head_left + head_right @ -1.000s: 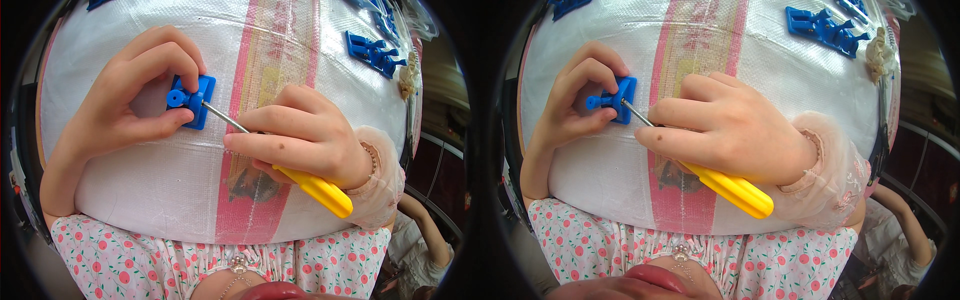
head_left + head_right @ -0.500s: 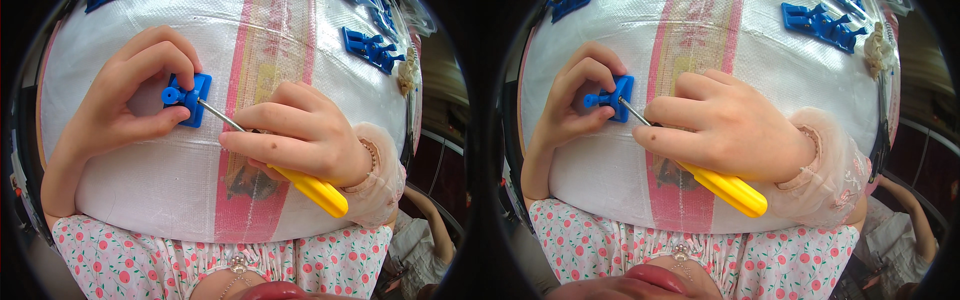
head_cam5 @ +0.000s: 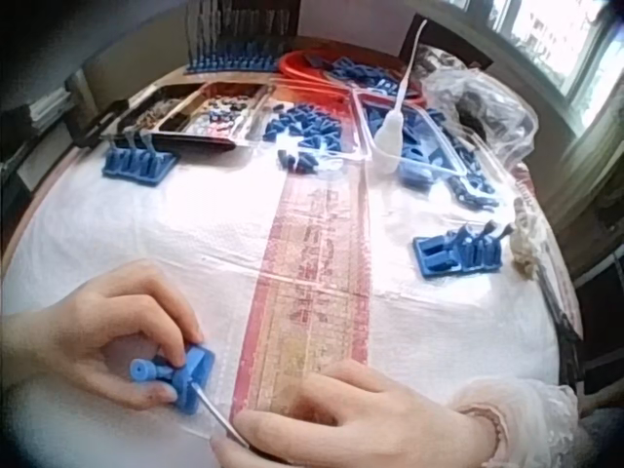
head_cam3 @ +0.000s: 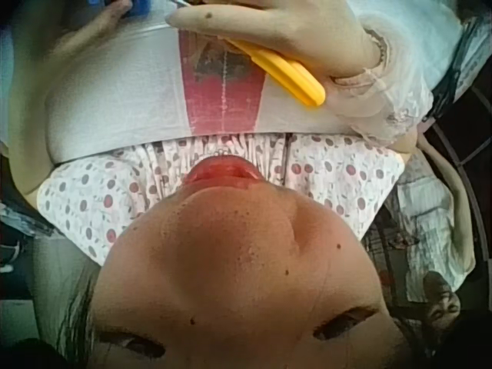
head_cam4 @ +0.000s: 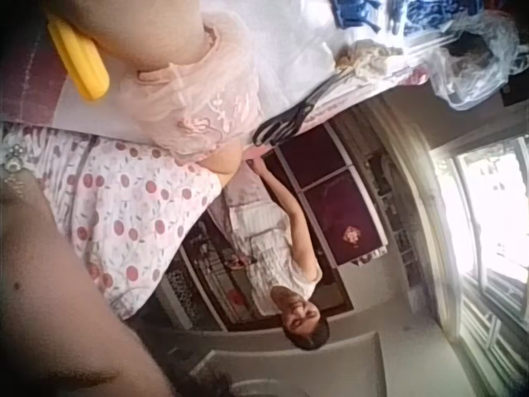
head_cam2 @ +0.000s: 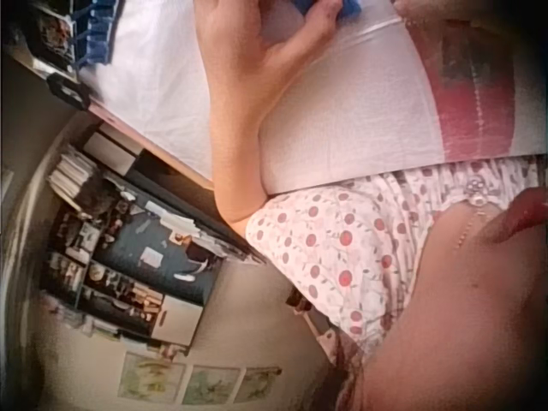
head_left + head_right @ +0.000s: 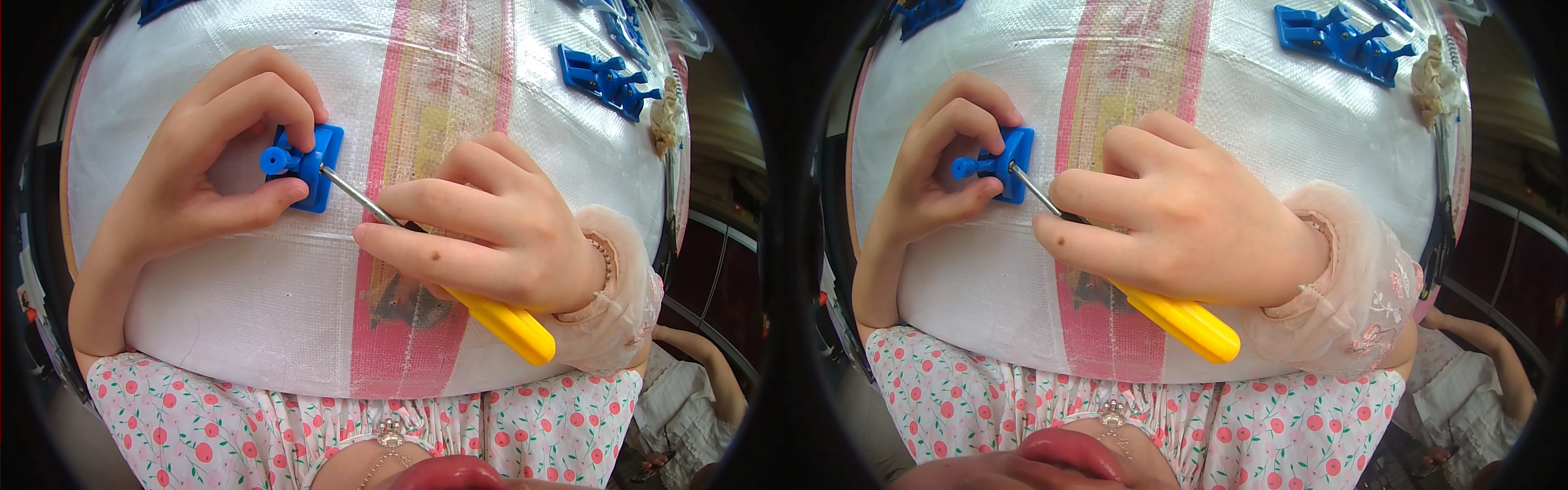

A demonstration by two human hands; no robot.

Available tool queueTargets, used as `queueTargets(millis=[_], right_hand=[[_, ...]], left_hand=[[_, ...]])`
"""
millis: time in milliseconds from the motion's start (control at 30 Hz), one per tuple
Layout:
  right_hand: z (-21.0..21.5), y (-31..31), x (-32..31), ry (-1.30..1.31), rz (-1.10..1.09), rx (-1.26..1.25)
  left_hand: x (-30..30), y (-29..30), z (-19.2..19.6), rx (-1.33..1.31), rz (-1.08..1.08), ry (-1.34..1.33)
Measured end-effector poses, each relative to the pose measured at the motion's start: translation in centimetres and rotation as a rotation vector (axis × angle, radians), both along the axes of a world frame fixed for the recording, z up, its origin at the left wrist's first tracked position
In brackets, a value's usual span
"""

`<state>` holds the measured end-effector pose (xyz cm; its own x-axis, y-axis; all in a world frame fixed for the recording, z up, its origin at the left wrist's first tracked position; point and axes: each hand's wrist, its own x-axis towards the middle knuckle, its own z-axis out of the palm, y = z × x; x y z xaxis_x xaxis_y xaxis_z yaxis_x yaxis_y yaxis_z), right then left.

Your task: Secure a small plastic component using a screwdriver.

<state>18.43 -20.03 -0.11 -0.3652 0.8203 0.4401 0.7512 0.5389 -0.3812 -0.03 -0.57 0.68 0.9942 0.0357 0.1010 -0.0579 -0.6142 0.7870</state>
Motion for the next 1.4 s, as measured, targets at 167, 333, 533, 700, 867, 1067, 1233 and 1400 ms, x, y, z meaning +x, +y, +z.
queueTargets(millis=[167, 333, 533, 700, 867, 1067, 1233, 1400], right_hand=[[-0.2, 0.0, 0.0, 0.000, -0.004, 0.003], [-0.1, -0.1, 0.0, 0.000, -0.004, 0.006], [-0.4, -0.1, -0.1, 0.018, 0.006, 0.023], [-0.2, -0.1, 0.0, -0.002, 0.010, 0.010], [-0.2, -0.1, 0.0, 0.006, 0.013, -0.004], [0.2, 0.0, 0.1, 0.002, 0.032, -0.044], [0.1, 0.2, 0.3, 0.049, 0.049, -0.089], [0.4, 0.5, 1.2, 0.196, 0.091, -0.216]], left_hand=[[0.1, 0.1, -0.1, 0.000, -0.010, -0.004], [0.2, 0.0, -0.1, -0.015, -0.014, -0.014], [0.2, 0.1, -0.2, -0.021, -0.015, -0.002], [0.2, 0.1, -0.2, -0.009, -0.030, -0.031], [0.2, 0.3, -0.3, -0.024, -0.048, -0.050], [0.1, 0.5, -0.2, -0.100, -0.055, -0.026], [0.0, 0.6, -0.4, -0.132, -0.070, -0.008], [0.1, 0.6, -0.6, -0.155, -0.070, -0.044]])
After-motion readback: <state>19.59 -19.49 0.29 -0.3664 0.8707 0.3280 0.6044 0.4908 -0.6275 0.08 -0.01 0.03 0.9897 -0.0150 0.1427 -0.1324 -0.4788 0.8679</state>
